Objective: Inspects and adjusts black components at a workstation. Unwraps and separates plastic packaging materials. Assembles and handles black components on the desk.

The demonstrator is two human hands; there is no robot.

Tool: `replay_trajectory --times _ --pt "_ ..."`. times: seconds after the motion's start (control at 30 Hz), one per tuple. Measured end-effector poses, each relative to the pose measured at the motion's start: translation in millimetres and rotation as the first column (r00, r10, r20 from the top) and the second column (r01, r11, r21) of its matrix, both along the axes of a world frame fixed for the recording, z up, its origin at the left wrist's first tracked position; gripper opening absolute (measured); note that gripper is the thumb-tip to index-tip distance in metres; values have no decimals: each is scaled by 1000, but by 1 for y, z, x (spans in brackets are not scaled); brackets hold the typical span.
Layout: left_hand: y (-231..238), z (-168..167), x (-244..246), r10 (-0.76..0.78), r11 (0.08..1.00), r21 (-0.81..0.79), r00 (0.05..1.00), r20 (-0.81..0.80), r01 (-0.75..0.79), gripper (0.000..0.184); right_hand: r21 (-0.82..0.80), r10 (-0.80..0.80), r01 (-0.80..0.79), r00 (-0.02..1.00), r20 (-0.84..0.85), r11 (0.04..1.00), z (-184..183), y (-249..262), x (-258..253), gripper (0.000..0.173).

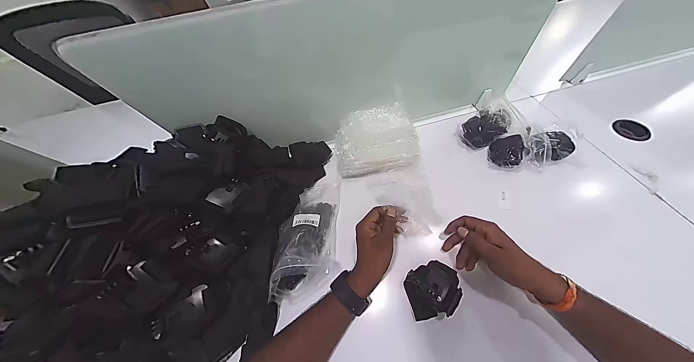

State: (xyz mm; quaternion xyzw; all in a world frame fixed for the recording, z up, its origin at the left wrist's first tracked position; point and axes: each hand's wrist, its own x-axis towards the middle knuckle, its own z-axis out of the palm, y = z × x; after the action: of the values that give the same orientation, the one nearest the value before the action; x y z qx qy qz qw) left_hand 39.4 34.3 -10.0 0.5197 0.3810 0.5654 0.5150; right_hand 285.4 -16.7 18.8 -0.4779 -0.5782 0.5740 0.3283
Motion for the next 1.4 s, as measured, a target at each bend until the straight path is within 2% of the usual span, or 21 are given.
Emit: replay_trajectory --times 0.13,0.17,0.2,0.23,0.3,0.33,0.4,0.47,0.6,0.7,0.8,0.87,0.93,1.03,1.13,1.23,1.3,1.4 --pt "0 0 1 18 999 -30 1000 2 -18 21 142 265 -266 964 22 954 -3 -17 -15 30" --pt "-1 0 1 3 1000 -22 1000 -7 -4 21 197 267 -269 963 36 943 -5 -19 -17 28" --pt "-1 0 1 -14 1000 -14 1000 -17 13 20 269 192 -207 978 82 940 -6 -20 -17 26" --pt "-2 0 1 -29 1000 -13 999 -23 29 20 356 51 -102 987 150 929 -6 -18 -15 23" --pt "-3 2 1 -61 998 -27 997 -40 60 19 514 -257 110 940 224 851 -8 -7 -7 19" --pt "-5 3 2 -74 997 -31 996 -48 73 19 546 -340 177 916 213 819 -8 -1 -3 20" --pt "-7 5 2 -98 995 -12 992 -85 97 19 531 -365 220 913 184 818 -7 6 4 27" --pt "-7 3 2 -102 994 25 987 -127 106 18 476 -279 172 946 163 863 -9 8 5 30" --pt "-6 -2 2 -77 993 80 983 -167 92 17 428 -172 128 983 68 895 -16 6 -1 17" --pt "-5 -2 1 -6 997 78 984 -180 20 17 436 -216 172 975 53 884 -13 6 1 10" --pt "-5 0 3 36 998 47 986 -161 -29 15 379 -229 202 973 25 903 -6 10 7 13" --pt "-6 -1 4 11 999 36 984 -177 -4 16 362 -197 171 980 36 916 -6 11 10 15" --pt "-5 -1 1 -57 998 16 979 -196 62 17 412 -205 171 978 39 895 -9 13 13 17" --pt "-7 1 0 -159 986 2 958 -240 164 19 426 -236 224 971 -26 876 -8 17 15 36" --pt "-9 0 0 -204 975 28 940 -273 220 19 361 -229 256 967 -115 897 -7 16 9 43" --pt "-9 2 0 -226 972 11 941 -251 236 20 364 -173 216 974 -146 906 -9 15 5 43" --pt "-9 6 1 -250 968 -26 941 -227 251 29 400 -155 195 979 -132 895 -12 15 5 41" --pt "-10 8 2 -279 960 -57 942 -185 273 34 429 -185 237 970 -160 872 -15 15 6 32"
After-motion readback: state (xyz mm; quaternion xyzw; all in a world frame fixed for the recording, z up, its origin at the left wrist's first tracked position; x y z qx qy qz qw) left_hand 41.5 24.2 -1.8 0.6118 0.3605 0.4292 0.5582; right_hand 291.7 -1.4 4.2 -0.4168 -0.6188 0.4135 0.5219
